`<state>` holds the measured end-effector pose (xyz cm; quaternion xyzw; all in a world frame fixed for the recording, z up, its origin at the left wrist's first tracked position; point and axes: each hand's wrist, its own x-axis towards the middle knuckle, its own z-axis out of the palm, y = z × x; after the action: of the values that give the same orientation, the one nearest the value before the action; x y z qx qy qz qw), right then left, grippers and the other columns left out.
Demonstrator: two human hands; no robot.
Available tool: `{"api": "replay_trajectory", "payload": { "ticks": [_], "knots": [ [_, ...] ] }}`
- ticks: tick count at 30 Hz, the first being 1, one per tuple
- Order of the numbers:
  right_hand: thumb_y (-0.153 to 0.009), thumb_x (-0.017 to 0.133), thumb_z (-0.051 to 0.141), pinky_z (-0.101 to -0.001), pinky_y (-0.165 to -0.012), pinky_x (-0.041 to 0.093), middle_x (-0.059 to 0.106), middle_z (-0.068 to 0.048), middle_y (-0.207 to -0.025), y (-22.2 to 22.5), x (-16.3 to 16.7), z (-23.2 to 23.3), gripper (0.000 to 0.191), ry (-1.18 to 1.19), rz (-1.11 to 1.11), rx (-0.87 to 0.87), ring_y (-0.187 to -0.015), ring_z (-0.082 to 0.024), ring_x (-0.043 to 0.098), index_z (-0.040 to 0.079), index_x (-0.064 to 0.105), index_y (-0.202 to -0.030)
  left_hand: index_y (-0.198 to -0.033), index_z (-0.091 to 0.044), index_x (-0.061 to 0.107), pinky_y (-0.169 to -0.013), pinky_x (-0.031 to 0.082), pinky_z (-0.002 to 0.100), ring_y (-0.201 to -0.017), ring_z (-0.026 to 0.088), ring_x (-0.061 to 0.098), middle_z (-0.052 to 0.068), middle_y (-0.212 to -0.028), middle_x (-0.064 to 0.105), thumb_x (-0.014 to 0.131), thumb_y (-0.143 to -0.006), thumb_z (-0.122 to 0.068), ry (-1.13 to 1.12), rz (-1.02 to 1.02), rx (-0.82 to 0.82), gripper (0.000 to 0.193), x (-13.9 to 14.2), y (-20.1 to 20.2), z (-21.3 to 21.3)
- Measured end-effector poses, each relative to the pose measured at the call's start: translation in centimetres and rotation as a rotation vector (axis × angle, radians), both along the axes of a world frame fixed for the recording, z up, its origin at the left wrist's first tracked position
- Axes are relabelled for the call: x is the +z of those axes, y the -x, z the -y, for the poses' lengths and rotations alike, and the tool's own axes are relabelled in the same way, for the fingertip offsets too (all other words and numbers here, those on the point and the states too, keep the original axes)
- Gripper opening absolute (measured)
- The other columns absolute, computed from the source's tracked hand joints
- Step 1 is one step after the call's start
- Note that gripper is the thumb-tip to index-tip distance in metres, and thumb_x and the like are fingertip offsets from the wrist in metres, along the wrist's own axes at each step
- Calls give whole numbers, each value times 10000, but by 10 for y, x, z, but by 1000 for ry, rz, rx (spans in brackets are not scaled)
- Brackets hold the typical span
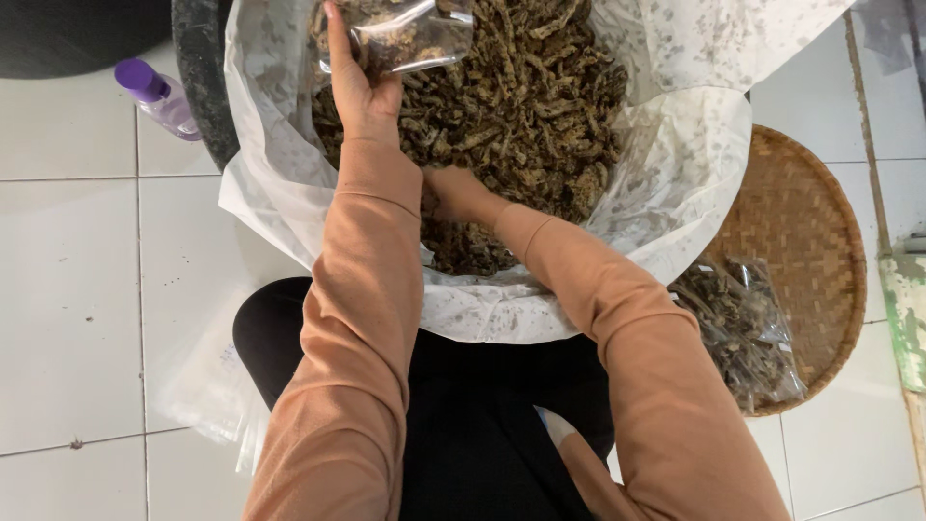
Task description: The person sits on the floor beside a large paper-lined bin of dried seahorses and fills small clear plastic bags by hand, pressing the items in and sealing each bag, then sets filled bags on a woven tray beside them.
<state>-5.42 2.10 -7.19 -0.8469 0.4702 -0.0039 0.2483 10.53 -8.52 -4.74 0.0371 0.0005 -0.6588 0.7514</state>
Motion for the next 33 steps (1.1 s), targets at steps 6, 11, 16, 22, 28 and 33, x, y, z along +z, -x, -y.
{"api": "replay_trajectory", "payload": {
  "ticks": [6,11,16,22,28,33],
  "knots": [
    [-639,856,108,-391,-744,594,755,-134,-925,49,31,41,372,-218,130,-174,-846,-280,732,26,716,-973,-1390,-5,532,-1121,510,549,-1266,347,573,157,-1374,570,860,-811,-348,-110,-13,-1,749,3,5,0],
    [-789,793,141,-468,-748,554,713,-180,-915,46,19,32,241,-118,-237,-57,-841,-349,676,20,727,-986,-1347,4,556,-1069,547,527,-1221,333,598,152,-1344,581,863,-800,-345,-159,-18,-1,718,0,8,0],
    [-846,737,160,-504,-756,561,727,-198,-931,33,7,28,199,-160,-403,5,-860,-388,694,18,726,-986,-1322,18,566,-1042,575,505,-1186,327,618,161,-1300,601,858,-815,-332,-168,-11,-13,681,-1,9,-1],
    [-726,852,371,-534,-790,541,701,-204,-987,29,3,12,491,96,-353,7,-965,-423,667,32,703,-1049,-1313,-3,582,-1001,562,475,-1150,291,626,126,-1270,626,836,-834,-305,-212,-21,-14,621,-1,16,4],
    [-754,818,147,-502,-791,589,703,-253,-1007,12,-10,6,398,172,-237,-64,-974,-428,697,-27,627,-1058,-1314,14,587,-1029,544,480,-1157,302,627,128,-1279,632,820,-866,-280,-172,-42,-8,585,1,16,3],
    [-815,770,127,-521,-825,568,703,-289,-969,17,-4,17,269,48,-205,-163,-955,-454,685,-54,639,-964,-1284,11,603,-1042,532,509,-1159,308,630,129,-1261,641,818,-864,-283,-137,-26,-22,556,1,19,2]
  ]
}}
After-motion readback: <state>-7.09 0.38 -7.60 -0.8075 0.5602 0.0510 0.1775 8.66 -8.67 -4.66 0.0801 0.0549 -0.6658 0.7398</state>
